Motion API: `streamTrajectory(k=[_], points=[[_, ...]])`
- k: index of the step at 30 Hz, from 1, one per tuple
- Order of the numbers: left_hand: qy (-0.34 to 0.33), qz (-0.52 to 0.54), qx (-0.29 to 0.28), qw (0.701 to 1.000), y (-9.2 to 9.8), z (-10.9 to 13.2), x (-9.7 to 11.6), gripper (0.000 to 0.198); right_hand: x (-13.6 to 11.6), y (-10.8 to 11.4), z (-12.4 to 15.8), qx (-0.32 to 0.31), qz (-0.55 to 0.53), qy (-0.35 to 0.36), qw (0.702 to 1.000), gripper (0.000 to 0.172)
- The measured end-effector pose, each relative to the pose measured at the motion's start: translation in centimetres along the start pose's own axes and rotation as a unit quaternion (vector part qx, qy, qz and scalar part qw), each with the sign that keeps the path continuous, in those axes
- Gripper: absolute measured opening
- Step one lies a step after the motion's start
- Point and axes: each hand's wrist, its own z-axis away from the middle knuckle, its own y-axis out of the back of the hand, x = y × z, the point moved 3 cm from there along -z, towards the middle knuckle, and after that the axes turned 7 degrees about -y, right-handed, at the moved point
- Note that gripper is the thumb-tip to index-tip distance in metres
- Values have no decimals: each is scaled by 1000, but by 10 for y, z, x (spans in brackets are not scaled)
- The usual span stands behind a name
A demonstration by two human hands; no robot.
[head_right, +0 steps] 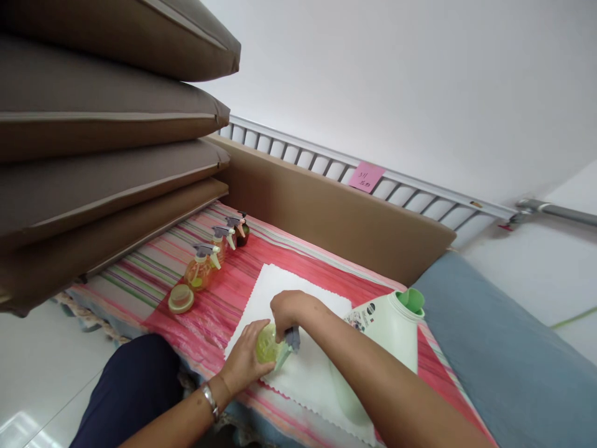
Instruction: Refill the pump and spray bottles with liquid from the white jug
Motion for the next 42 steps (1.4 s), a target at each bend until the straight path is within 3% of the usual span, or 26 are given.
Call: streamTrajectory(k=[5,10,13,17,22,26,32,36,42], points=[[-1,1,-3,1000,0,-1,0,78,18,-11,-13,-70,-139,-2,988,26],[1,1,-8,1000,2,-1,0,78,39,-24,-21,-84,-294,13,952,21],[9,4,-3,1000,2,-1,1,80,49,-32,-17,-85,-404,37,910,26],[16,16,11,1000,3,-1,0,82,56,-56,-11,-76,-553,73,827,44],[9,27,18,999,4,-1,-2,83,56,-98,-15,-46,-684,90,722,53],[11,19,8,1000,3,-3,-4,81,54,-119,-18,-12,-746,90,659,58],[12,7,16,1000,2,-4,-4,75,53,-143,-8,142,-794,96,584,44],[20,-1,14,1000,3,-4,-5,73,42,-151,-2,198,-791,123,566,44],[32,-21,1,999,3,-4,-4,72,25,-135,-10,233,-788,136,553,36]])
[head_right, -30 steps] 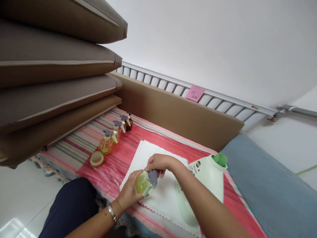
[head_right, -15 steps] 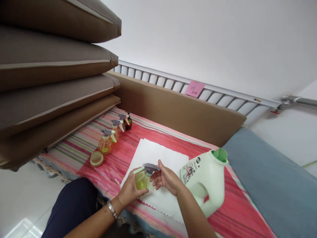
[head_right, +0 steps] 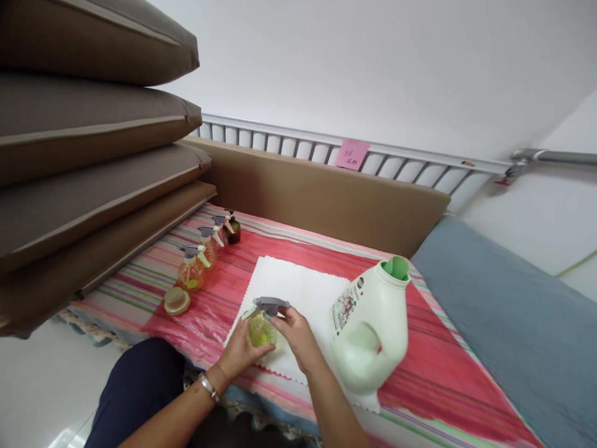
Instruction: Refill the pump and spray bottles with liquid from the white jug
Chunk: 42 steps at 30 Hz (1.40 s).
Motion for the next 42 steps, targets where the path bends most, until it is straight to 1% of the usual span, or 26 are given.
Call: streamTrajectory(k=[5,8,13,19,22,25,28,31,34,39,42], points=[[-8,5,-5,1000,1,-2,4,76,7,-4,-4,50,-18,13,998,39],[-4,10,-4,1000,0,-3,3,76,10,-4,0,50,-33,19,998,45],[-4,17,2,1000,-1,-2,-1,75,12,-4,-2,47,-34,15,998,34],[-11,24,8,1000,-3,-1,-5,77,14,-8,-7,54,-33,22,998,40],[-12,27,10,1000,-3,0,-6,78,15,-11,-8,62,-23,19,998,38],[-10,31,11,999,-3,0,-5,78,16,-12,-6,75,-16,21,997,38],[-8,35,11,999,-3,0,-4,78,15,-13,-3,67,-20,28,997,40],[-6,37,12,999,-2,-1,-3,78,16,-13,-3,69,-26,32,997,37],[-2,37,14,999,-1,-1,-2,78,19,-14,-6,86,-34,36,995,35],[2,38,16,999,0,-1,0,79,22,-16,-4,97,-49,37,993,43],[0,39,16,999,0,-1,0,79,25,-15,-4,102,-51,31,993,39]])
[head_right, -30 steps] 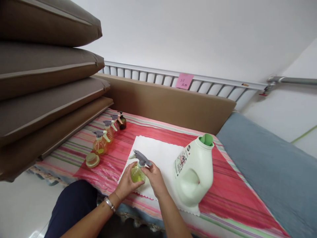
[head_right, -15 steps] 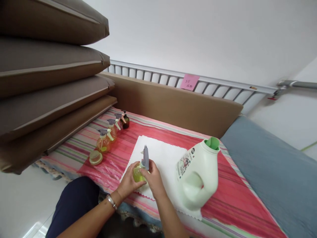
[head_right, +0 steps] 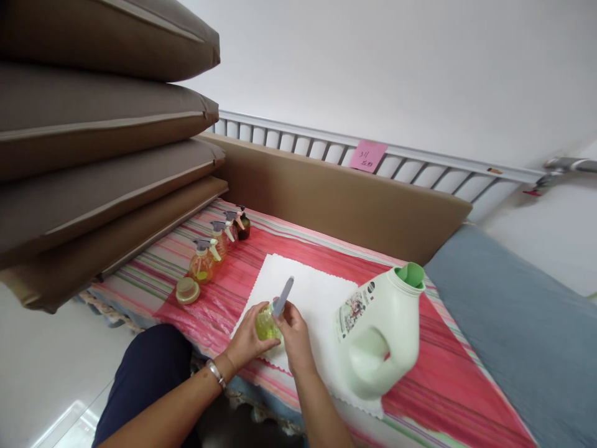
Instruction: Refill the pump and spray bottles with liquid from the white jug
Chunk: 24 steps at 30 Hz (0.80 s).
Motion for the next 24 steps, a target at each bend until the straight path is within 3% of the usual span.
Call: streamTrajectory(k=[24], points=[[-22,-16,-3,1000,-1,1,-3,75,13,-1,-4,33,52,44,997,45]])
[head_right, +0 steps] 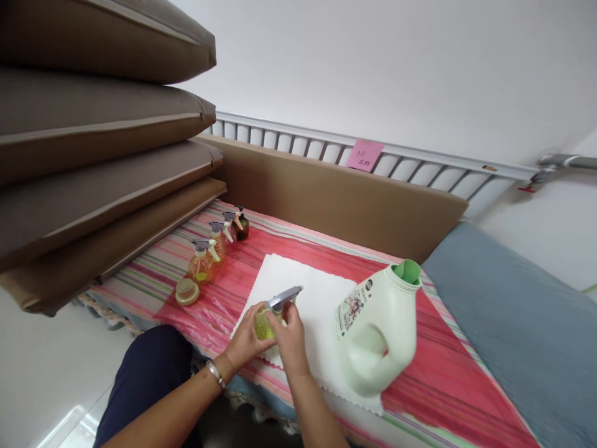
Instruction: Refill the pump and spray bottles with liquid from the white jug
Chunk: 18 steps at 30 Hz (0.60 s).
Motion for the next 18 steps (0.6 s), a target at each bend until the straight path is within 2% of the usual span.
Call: streamTrajectory(k=[3,7,11,15,18], points=[[0,-1,-1,1000,0,0,0,73,-1,-2,4,-8,22,8,1000,42],[4,-4,-2,1000,0,0,0,71,-2,-5,5,18,64,8,998,38],[4,0,-3,1000,0,-1,1,69,1,-3,15,31,107,8,994,44],[12,6,-1,1000,1,0,0,76,-5,25,35,77,150,12,986,34],[17,12,-2,1000,1,1,-1,80,-30,50,41,147,185,56,970,32]])
